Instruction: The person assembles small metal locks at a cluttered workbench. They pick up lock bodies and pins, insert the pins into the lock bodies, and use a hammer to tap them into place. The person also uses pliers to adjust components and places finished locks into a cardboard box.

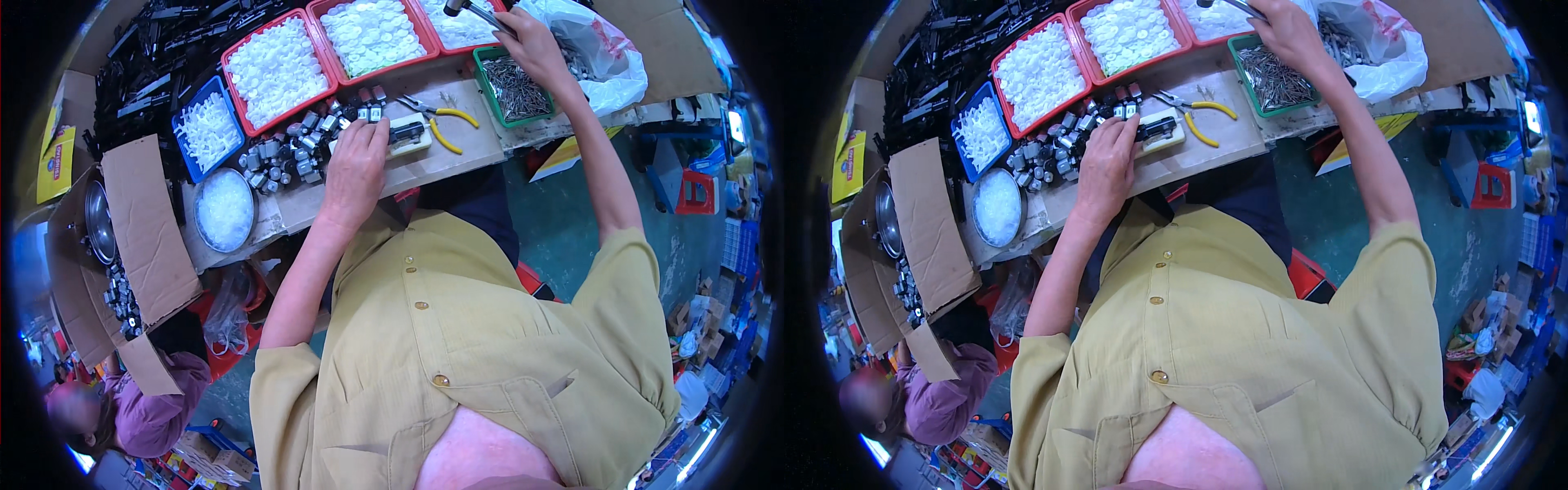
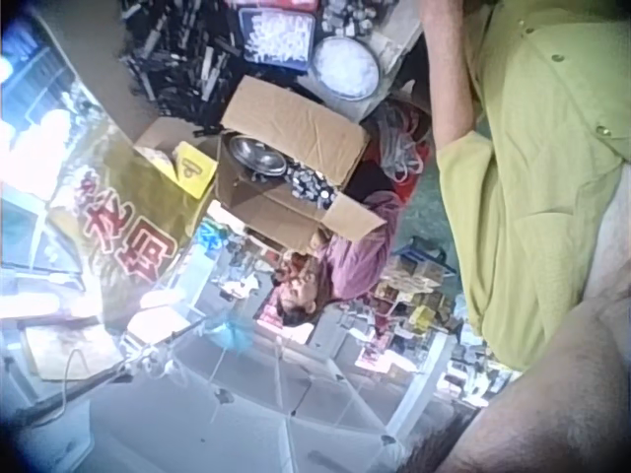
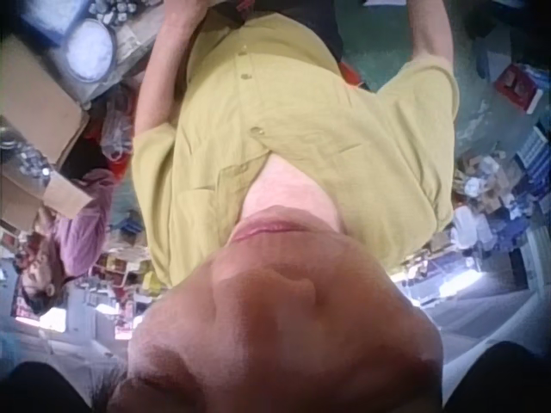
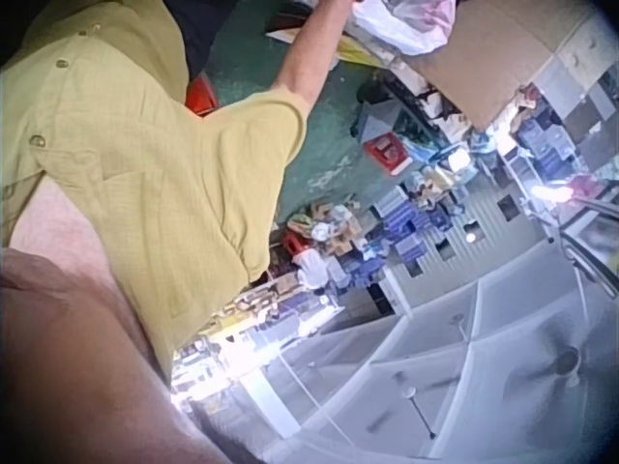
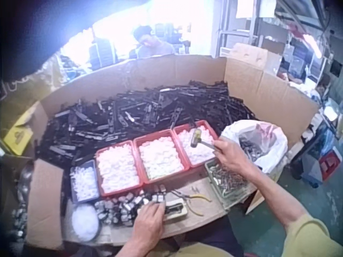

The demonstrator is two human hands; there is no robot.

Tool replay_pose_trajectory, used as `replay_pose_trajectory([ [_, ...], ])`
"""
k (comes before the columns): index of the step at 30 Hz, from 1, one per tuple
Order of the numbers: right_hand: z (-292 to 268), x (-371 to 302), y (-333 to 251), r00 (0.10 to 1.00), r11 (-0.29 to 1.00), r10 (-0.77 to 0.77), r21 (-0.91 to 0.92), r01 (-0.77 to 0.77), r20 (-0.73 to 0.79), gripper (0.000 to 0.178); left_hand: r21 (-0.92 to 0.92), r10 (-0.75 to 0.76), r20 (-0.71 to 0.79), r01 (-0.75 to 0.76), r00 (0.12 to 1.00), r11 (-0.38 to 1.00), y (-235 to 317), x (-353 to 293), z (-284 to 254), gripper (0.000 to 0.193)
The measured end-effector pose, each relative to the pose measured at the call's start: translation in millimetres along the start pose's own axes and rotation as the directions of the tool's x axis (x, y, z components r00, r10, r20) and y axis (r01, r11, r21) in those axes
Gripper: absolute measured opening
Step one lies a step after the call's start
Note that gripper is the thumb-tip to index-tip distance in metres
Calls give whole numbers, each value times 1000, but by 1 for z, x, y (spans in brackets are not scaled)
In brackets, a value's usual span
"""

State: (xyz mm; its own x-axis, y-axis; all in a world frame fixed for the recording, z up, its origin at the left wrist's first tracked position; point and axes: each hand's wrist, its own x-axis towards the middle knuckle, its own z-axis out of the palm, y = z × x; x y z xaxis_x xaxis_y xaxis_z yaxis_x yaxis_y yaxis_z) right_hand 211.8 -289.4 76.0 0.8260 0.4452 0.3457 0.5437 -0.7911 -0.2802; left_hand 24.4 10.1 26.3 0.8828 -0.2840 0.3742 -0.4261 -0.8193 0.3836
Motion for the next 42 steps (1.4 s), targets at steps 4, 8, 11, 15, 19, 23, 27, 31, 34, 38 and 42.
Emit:
replay_pose_trajectory([
  [4,26,19,51,999,995,5,-104,0,47,35,-275,-158,-14,148,987,950,12,13,-27,40],
  [8,5,3,-12,973,984,-162,-100,147,-164,27,-796,-443,33,292,896,530,10,18,-49,31],
  [11,-1,-36,-62,977,977,-210,33,210,-27,24,-896,-418,-117,86,901,435,10,21,-65,23],
  [15,18,-86,-101,943,970,-227,144,196,245,25,-725,-287,-266,5,920,689,10,7,-52,20],
  [19,32,-103,-109,909,982,-184,119,150,373,35,-656,-242,-264,10,934,755,8,-19,-22,20],
  [23,35,-99,-108,930,979,-206,63,196,304,31,-762,-301,-348,-81,888,643,19,-12,-31,16],
  [27,44,-82,-118,946,978,-131,-119,172,296,22,-791,-467,-180,155,866,592,1,-21,-21,11],
  [31,54,-86,-114,960,970,-92,-193,146,263,12,-999,-622,49,34,782,-37,7,-8,-51,10],
  [34,51,-87,-114,969,991,-43,-113,73,245,11,-954,-679,214,-1,702,-301,2,-7,-64,9],
  [38,41,-93,-106,983,995,-76,82,63,169,9,-934,-688,229,-44,688,-356,3,-9,-73,9],
  [42,22,-94,-112,984,979,-63,200,29,166,16,-947,-533,-122,62,837,314,19,-4,-76,10],
])
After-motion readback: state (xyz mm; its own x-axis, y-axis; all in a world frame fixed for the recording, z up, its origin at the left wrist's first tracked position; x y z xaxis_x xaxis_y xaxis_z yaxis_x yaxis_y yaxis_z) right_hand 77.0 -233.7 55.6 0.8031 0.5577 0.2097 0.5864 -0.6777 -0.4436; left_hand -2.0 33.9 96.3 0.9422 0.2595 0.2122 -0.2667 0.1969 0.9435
